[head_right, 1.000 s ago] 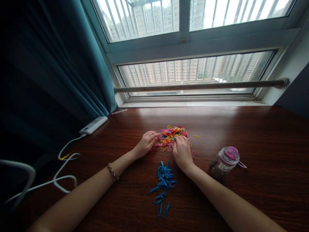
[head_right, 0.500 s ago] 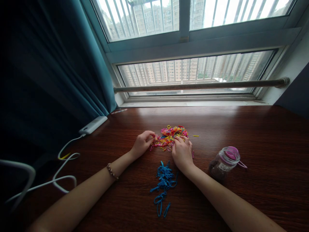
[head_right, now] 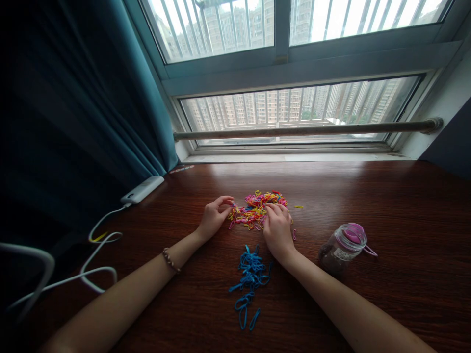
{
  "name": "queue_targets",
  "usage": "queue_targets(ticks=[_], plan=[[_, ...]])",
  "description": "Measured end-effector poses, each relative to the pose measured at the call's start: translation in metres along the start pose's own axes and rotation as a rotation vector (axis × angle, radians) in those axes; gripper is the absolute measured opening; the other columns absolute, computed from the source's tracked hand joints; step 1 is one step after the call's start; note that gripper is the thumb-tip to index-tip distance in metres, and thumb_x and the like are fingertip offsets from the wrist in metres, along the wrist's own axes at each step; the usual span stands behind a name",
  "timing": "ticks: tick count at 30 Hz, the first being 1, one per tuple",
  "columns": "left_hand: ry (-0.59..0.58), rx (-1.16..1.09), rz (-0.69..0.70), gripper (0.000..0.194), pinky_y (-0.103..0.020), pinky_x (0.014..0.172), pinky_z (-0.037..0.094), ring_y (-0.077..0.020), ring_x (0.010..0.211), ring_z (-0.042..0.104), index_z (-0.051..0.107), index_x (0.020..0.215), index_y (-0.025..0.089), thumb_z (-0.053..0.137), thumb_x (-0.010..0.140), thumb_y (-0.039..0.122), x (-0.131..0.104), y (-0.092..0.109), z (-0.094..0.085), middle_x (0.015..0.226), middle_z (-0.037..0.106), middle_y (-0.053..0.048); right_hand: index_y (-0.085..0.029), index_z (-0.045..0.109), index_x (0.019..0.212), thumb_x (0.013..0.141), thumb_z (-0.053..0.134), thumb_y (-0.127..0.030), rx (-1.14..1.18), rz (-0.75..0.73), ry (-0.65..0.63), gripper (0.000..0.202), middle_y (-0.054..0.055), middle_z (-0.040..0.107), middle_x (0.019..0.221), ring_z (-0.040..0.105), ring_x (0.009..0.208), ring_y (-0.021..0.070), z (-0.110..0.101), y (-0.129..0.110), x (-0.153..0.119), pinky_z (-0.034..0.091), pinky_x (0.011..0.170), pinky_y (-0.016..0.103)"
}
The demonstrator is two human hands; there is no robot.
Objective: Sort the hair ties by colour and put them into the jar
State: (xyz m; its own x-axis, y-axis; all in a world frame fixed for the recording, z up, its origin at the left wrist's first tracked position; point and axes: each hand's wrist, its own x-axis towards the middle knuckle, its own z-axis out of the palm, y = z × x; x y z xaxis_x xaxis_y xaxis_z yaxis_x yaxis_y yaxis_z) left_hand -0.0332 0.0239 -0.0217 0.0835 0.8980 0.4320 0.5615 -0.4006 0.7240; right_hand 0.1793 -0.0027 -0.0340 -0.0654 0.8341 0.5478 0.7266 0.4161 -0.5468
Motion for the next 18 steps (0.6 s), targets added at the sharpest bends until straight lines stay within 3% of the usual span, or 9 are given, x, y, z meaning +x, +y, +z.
queue_targets(ticks=[5,10,13,18], plan=[[0.027,0.017,0.010,0.027,-0.032,0.075,0.051,-0.0166,0.080,0.062,0.055,0.100,0.019,0.057,0.073,0.020,0.000,-0.001,0.000,0.084,0.063,-0.003,-0.018,0.062,0.101,0.079,0.042,-0.016,0.178,-0.027,0.065,0.030,0.009,0.061,0.105,0.051,0.101,0.0228,-0.008,-0.005,0.003,0.040,0.089,0.042],[0.037,-0.012,0.028,0.028,-0.031,0.075,0.052,-0.0147,0.076,0.061,0.055,0.099,0.018,0.059,0.072,0.023,0.001,-0.002,0.000,0.080,0.060,-0.002,-0.016,0.064,0.093,0.079,0.047,-0.022,0.303,0.076,0.095,0.023,0.009,0.064,0.097,0.058,0.091,0.0207,-0.014,-0.008,0.005,0.044,0.085,0.038],[0.032,-0.008,0.046,0.026,-0.030,0.074,0.052,-0.0144,0.077,0.059,0.057,0.098,0.018,0.059,0.072,0.021,0.001,-0.001,0.000,0.083,0.058,-0.003,-0.016,0.064,0.091,0.078,0.050,-0.025,0.310,0.134,0.093,0.022,0.009,0.065,0.093,0.059,0.088,0.0212,-0.013,-0.004,0.006,0.045,0.083,0.038],[0.021,-0.020,0.076,0.014,-0.027,0.069,0.054,-0.0138,0.076,0.059,0.063,0.085,0.018,0.057,0.074,0.021,0.001,0.001,-0.001,0.091,0.056,-0.005,-0.018,0.065,0.095,0.078,0.050,-0.024,0.230,0.049,0.136,0.024,0.009,0.064,0.099,0.054,0.098,0.0232,-0.012,-0.003,0.006,0.039,0.090,0.044]])
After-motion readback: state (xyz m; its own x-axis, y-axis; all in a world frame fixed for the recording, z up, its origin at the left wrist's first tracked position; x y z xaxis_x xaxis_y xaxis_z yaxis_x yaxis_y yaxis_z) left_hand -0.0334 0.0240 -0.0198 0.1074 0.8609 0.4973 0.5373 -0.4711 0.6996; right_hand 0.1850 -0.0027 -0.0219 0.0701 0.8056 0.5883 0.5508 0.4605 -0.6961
